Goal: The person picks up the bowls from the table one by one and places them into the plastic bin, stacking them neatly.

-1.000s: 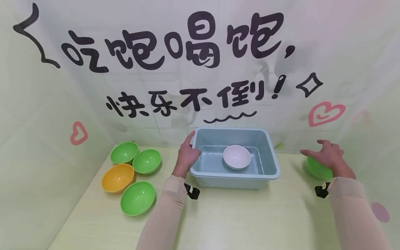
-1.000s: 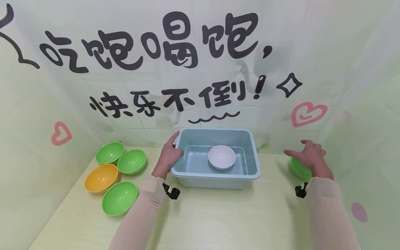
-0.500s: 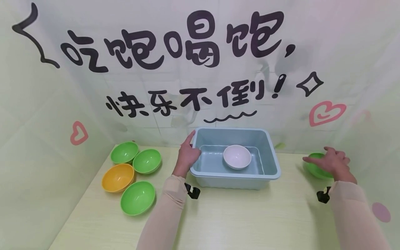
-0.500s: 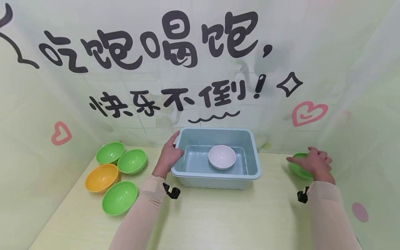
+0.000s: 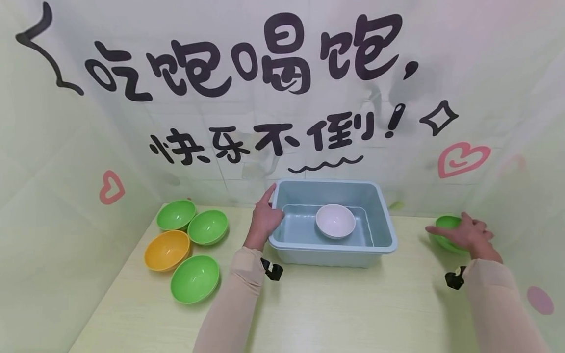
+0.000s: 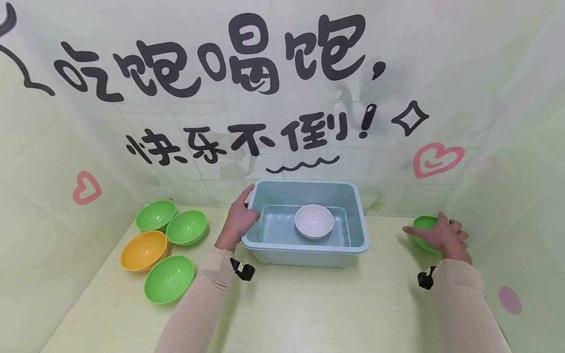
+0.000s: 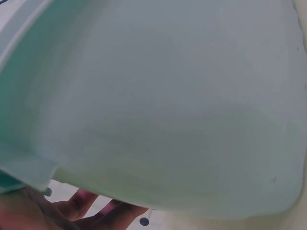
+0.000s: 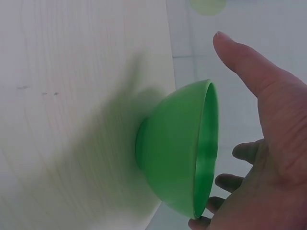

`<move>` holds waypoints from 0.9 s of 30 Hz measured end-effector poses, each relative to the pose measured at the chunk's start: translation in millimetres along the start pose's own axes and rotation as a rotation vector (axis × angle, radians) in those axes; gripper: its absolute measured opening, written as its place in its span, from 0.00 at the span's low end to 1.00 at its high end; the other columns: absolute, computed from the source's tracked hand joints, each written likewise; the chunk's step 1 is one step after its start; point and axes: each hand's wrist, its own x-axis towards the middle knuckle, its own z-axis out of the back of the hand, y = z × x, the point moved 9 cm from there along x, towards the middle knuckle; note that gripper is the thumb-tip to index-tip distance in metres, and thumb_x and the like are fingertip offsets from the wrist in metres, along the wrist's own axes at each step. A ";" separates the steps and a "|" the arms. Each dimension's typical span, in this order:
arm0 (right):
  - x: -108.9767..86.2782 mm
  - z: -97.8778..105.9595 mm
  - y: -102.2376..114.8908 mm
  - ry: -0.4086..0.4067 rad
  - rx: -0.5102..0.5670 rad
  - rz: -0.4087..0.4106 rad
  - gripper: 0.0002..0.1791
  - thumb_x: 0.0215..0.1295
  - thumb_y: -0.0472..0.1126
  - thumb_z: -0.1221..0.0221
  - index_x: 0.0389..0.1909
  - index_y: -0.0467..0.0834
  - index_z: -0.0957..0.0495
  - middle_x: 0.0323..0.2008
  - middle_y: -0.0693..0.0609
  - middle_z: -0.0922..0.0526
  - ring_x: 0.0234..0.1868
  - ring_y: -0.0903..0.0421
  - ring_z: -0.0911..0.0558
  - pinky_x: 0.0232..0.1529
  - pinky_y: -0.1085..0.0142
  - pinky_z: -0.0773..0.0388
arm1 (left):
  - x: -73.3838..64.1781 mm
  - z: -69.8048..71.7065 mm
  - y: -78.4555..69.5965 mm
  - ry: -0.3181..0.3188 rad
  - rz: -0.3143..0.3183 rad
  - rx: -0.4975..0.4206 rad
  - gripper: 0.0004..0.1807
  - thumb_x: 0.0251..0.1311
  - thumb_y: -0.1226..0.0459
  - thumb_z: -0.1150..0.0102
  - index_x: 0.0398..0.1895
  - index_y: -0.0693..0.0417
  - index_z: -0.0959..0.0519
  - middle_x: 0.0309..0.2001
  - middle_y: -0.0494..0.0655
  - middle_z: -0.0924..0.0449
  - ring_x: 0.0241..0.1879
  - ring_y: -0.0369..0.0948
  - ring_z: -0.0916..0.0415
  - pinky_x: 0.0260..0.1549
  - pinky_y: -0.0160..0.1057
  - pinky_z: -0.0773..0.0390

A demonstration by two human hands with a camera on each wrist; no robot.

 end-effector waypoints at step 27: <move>-0.5 -9.0 -9.1 -0.045 0.078 -0.067 0.72 0.60 0.70 0.39 0.74 0.23 0.72 0.64 0.12 0.63 0.58 0.19 0.50 0.48 0.29 0.31 | -0.9 0.1 0.1 0.007 0.015 -0.008 0.48 0.55 0.73 0.47 0.80 0.31 0.43 0.53 0.59 0.18 0.48 0.52 0.19 0.43 0.52 0.14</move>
